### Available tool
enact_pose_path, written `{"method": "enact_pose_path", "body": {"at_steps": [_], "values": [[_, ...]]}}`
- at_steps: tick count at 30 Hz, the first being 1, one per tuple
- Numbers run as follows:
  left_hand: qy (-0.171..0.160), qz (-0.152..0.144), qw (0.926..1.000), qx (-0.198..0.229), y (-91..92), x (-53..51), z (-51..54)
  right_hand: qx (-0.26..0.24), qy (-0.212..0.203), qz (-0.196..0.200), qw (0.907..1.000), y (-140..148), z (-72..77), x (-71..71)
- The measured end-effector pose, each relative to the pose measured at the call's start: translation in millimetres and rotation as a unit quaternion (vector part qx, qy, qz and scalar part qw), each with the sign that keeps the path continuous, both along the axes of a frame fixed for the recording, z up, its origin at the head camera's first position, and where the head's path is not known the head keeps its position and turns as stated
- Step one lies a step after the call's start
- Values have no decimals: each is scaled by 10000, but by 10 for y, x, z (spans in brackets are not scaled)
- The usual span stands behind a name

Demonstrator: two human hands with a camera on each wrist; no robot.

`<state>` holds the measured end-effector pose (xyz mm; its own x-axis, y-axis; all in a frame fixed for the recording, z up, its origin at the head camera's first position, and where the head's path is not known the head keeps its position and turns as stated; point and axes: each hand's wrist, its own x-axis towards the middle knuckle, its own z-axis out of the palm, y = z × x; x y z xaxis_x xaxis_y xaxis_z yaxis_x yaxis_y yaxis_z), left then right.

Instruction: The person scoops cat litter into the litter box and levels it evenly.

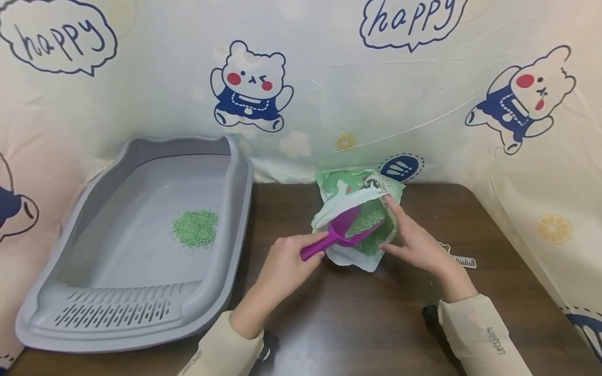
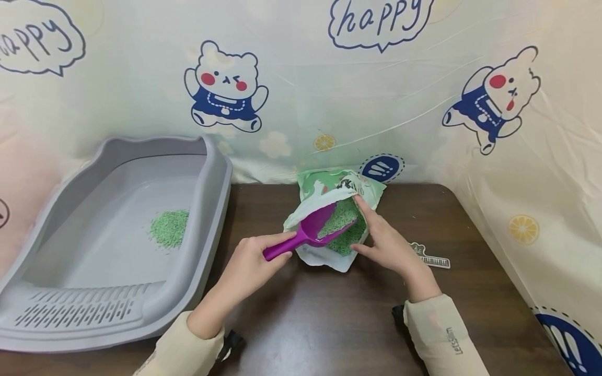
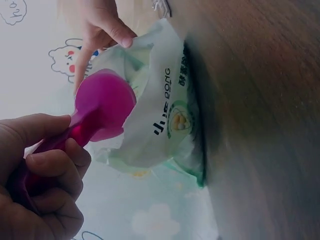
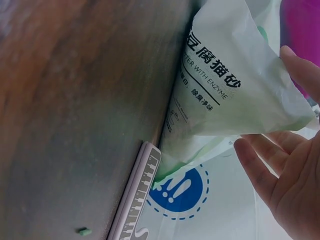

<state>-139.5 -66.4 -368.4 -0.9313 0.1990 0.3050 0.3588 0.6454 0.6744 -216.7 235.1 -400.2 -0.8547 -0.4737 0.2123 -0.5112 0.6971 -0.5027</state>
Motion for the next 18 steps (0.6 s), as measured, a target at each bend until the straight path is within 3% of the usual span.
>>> {"method": "enact_pose_path", "body": {"at_steps": [8, 18], "values": [[-106, -7, 9995, 306, -97, 77, 36, 40, -74, -78, 9999, -9, 6, 16], [211, -340, 9987, 304, -204, 90, 47, 19, -52, -114, 9999, -6, 7, 10]]}}
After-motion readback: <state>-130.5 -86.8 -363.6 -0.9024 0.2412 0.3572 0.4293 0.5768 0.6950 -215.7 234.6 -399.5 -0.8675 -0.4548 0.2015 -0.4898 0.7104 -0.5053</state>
